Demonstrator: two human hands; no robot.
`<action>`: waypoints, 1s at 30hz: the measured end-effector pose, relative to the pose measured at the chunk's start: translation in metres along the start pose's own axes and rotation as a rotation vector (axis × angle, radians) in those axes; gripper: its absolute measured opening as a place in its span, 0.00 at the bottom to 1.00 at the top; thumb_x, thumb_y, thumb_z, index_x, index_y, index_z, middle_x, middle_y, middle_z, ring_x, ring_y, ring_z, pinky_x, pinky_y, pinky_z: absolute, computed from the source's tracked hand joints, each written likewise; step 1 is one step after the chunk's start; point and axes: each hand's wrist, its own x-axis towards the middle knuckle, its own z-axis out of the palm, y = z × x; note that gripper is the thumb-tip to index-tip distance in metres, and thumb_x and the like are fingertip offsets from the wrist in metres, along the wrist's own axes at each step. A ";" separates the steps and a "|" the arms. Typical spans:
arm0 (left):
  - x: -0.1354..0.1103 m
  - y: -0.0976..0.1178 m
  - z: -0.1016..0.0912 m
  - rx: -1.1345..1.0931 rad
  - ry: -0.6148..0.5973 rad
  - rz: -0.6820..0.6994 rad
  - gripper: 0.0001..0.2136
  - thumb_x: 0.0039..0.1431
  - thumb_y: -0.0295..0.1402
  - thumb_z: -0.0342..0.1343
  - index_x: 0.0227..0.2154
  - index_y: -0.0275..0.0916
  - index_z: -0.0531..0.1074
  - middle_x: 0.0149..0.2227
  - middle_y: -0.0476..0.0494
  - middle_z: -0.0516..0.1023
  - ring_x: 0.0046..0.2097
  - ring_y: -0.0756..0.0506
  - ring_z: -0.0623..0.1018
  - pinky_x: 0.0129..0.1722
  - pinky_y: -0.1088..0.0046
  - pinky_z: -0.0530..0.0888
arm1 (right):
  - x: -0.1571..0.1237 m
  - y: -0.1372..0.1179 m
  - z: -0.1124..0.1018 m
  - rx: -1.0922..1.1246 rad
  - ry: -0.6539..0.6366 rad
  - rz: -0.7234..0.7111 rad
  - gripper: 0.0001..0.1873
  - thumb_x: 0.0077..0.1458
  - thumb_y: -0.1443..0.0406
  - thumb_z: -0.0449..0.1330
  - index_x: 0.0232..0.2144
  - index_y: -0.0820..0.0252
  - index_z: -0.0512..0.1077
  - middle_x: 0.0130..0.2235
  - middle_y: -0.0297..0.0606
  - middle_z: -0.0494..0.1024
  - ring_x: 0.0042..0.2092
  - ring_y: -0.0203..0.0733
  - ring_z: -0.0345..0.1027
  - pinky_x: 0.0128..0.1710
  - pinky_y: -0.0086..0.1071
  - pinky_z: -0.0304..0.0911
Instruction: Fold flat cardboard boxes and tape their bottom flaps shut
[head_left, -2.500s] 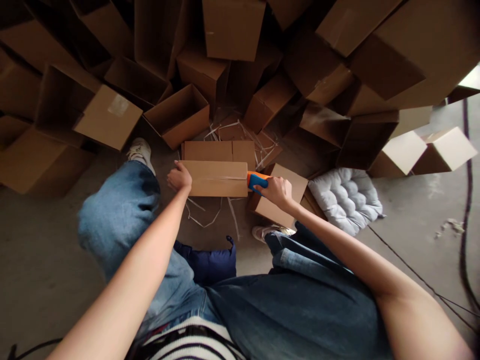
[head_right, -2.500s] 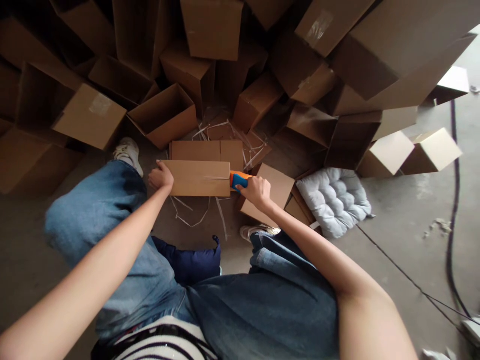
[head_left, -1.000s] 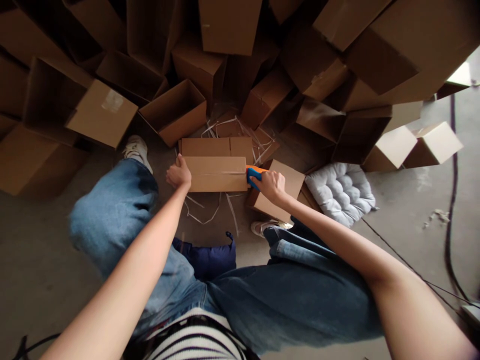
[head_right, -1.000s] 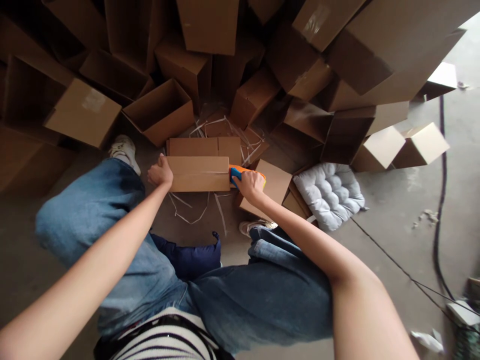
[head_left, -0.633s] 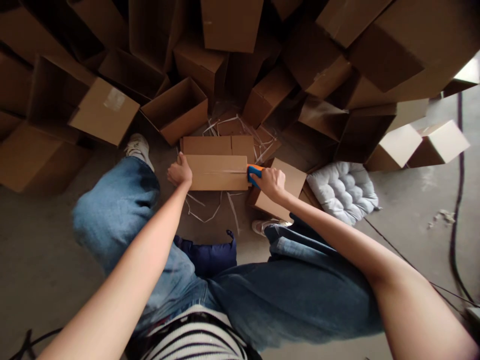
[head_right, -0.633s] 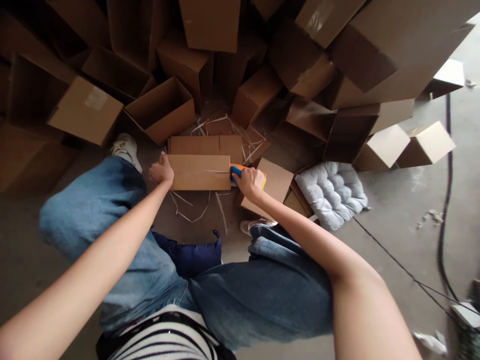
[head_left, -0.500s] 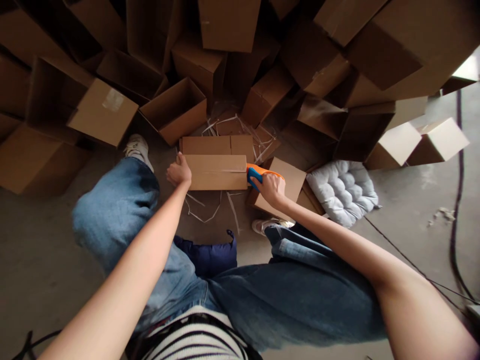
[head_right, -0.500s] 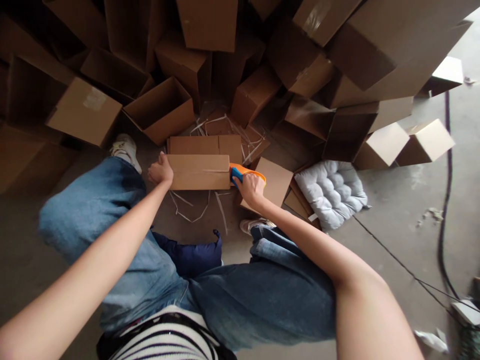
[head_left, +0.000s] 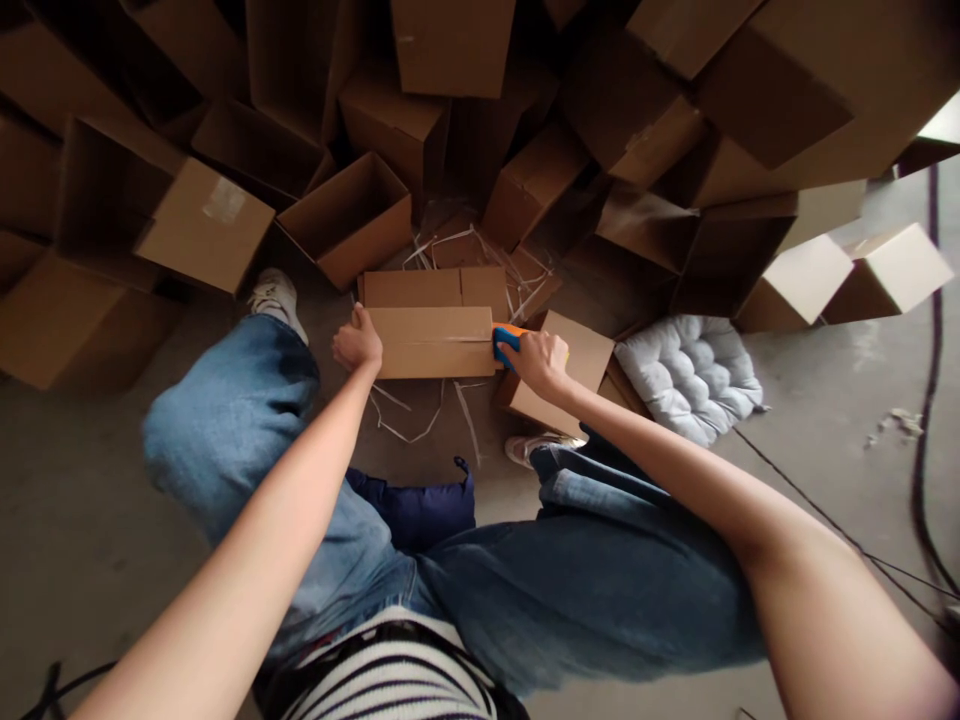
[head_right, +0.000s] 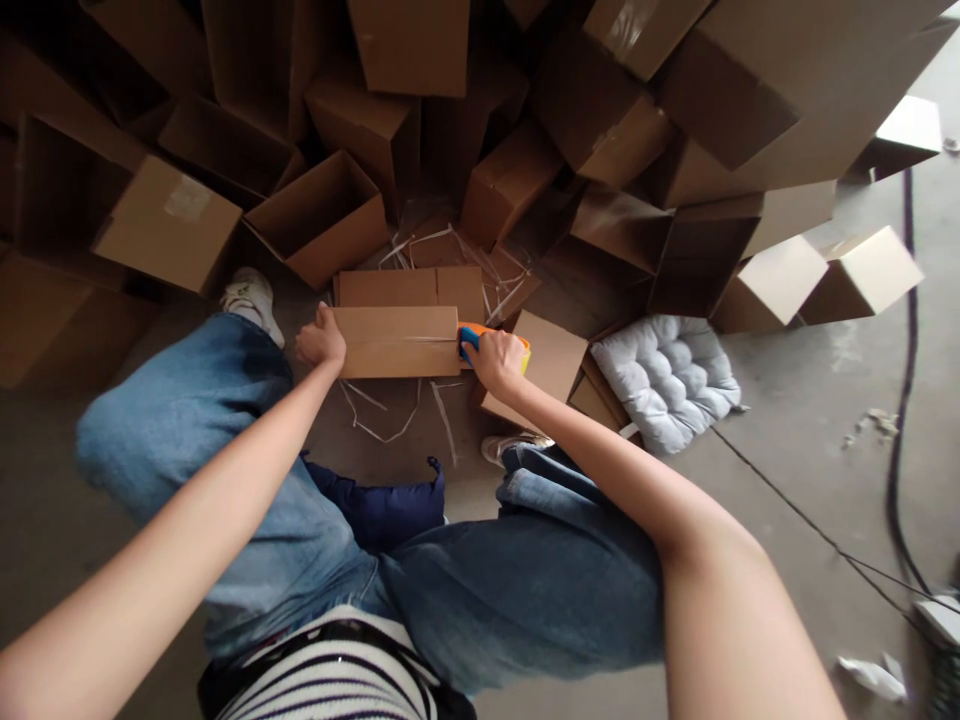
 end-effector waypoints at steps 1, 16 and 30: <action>0.000 0.000 -0.001 0.000 -0.004 0.000 0.36 0.71 0.54 0.35 0.45 0.29 0.82 0.43 0.20 0.83 0.50 0.28 0.82 0.48 0.53 0.76 | -0.005 0.001 0.006 0.007 0.007 0.009 0.29 0.71 0.52 0.49 0.47 0.71 0.80 0.48 0.60 0.82 0.49 0.56 0.78 0.43 0.36 0.68; 0.004 -0.003 0.004 0.011 0.021 -0.001 0.35 0.71 0.54 0.37 0.42 0.31 0.83 0.41 0.23 0.83 0.47 0.30 0.83 0.47 0.55 0.77 | 0.038 -0.013 0.029 0.004 -0.099 0.017 0.21 0.70 0.62 0.51 0.49 0.68 0.80 0.50 0.58 0.82 0.52 0.53 0.78 0.44 0.33 0.68; 0.009 0.001 0.003 -0.017 -0.006 -0.060 0.35 0.71 0.53 0.38 0.44 0.30 0.83 0.41 0.20 0.83 0.48 0.27 0.83 0.49 0.50 0.76 | 0.067 0.048 -0.004 0.061 0.069 0.124 0.28 0.72 0.57 0.43 0.55 0.71 0.73 0.56 0.60 0.78 0.55 0.54 0.74 0.48 0.36 0.65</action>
